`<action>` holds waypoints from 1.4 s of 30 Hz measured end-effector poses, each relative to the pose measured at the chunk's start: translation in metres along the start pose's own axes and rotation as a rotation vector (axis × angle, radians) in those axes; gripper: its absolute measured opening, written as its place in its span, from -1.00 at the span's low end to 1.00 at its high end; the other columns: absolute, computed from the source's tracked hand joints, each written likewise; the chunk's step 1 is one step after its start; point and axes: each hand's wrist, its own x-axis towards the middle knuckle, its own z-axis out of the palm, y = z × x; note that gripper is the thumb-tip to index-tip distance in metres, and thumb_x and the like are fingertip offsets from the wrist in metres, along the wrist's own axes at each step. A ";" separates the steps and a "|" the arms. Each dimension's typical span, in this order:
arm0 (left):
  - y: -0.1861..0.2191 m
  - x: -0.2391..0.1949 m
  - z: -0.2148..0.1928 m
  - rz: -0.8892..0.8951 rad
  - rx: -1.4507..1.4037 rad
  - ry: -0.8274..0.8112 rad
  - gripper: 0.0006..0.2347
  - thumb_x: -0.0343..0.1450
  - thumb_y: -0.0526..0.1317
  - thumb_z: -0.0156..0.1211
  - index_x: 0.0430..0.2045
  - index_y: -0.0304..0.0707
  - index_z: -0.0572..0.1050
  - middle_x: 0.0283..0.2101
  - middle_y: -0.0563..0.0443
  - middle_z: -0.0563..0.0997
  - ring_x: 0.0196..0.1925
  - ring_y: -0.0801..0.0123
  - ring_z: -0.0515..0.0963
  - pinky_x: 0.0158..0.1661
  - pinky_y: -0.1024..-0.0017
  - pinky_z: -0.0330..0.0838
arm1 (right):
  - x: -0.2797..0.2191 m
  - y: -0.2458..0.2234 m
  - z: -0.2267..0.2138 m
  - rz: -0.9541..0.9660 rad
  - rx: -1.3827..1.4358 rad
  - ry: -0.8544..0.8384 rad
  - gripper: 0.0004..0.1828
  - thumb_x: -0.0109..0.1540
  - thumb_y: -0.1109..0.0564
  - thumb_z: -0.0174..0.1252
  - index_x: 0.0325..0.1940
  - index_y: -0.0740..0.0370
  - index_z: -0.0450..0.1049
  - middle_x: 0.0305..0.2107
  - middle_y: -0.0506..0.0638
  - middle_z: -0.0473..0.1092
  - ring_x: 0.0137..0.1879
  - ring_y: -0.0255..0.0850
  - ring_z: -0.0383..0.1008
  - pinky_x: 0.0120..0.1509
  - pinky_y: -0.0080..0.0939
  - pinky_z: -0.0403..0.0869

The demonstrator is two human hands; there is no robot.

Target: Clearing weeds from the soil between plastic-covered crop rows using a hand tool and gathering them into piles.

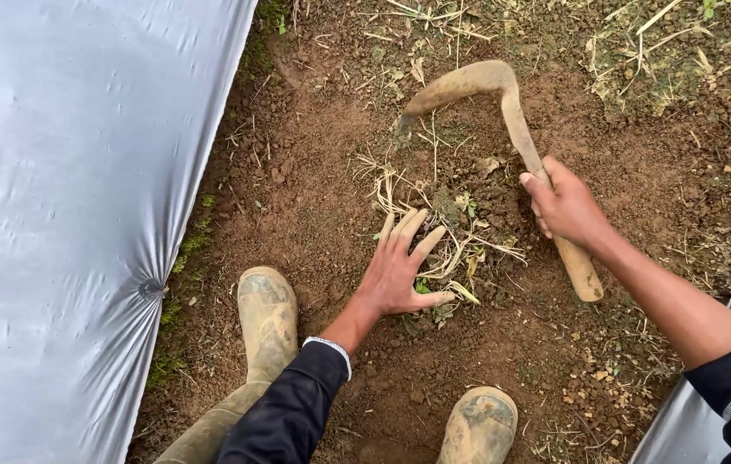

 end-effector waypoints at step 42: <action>-0.027 0.059 -0.006 -0.276 -0.260 0.321 -0.41 0.36 0.25 0.10 0.21 -0.03 0.32 0.21 -0.03 0.34 0.37 0.09 0.27 0.44 -0.08 -0.13 | -0.013 0.002 -0.019 0.127 -0.138 -0.003 -0.80 0.43 0.23 -0.10 0.03 0.46 0.32 -0.72 0.19 0.27 -0.69 -0.13 0.29 -0.73 -0.09 0.41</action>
